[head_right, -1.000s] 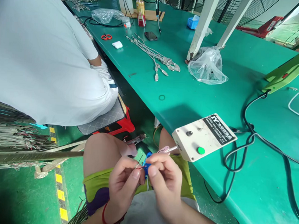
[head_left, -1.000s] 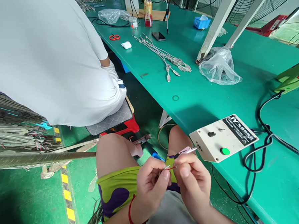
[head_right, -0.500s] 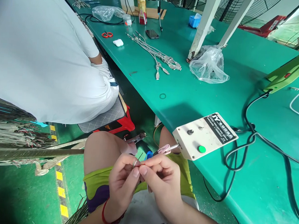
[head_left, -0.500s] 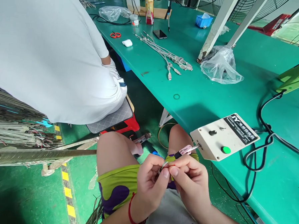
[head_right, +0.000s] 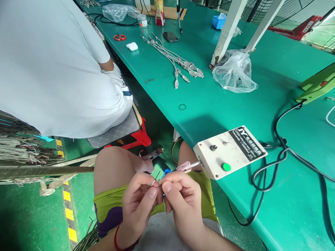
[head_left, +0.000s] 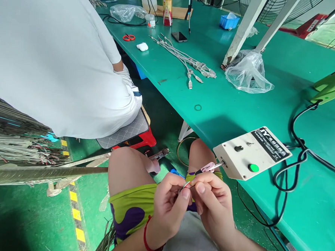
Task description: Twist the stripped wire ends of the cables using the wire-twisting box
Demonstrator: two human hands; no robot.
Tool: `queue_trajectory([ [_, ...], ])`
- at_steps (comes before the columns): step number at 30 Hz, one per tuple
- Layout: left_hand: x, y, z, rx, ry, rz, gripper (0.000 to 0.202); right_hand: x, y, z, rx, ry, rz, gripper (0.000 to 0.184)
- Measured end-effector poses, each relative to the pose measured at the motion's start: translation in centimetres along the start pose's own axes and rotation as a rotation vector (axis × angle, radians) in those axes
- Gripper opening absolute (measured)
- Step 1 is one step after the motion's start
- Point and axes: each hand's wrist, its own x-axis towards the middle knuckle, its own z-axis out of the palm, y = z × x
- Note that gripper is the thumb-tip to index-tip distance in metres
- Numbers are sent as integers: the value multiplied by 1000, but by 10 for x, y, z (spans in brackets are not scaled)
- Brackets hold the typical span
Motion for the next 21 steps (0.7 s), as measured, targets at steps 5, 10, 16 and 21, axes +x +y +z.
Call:
queue_trajectory([
  [5, -2, -3, -2, -34, -32, -28, 17, -3, 3, -2, -48, 27, -10, 18],
  [10, 2, 1, 2, -22, 18, -17, 21, 1, 0, -1, -12, 130, -89, 23],
  [16, 2, 2, 1, -101, -11, -90, 25, 4, -8, -20, -148, -6, -61, 14],
  [21, -2, -4, -1, -113, -40, -143, 29, 4, -15, -27, -268, -71, -78, 15],
])
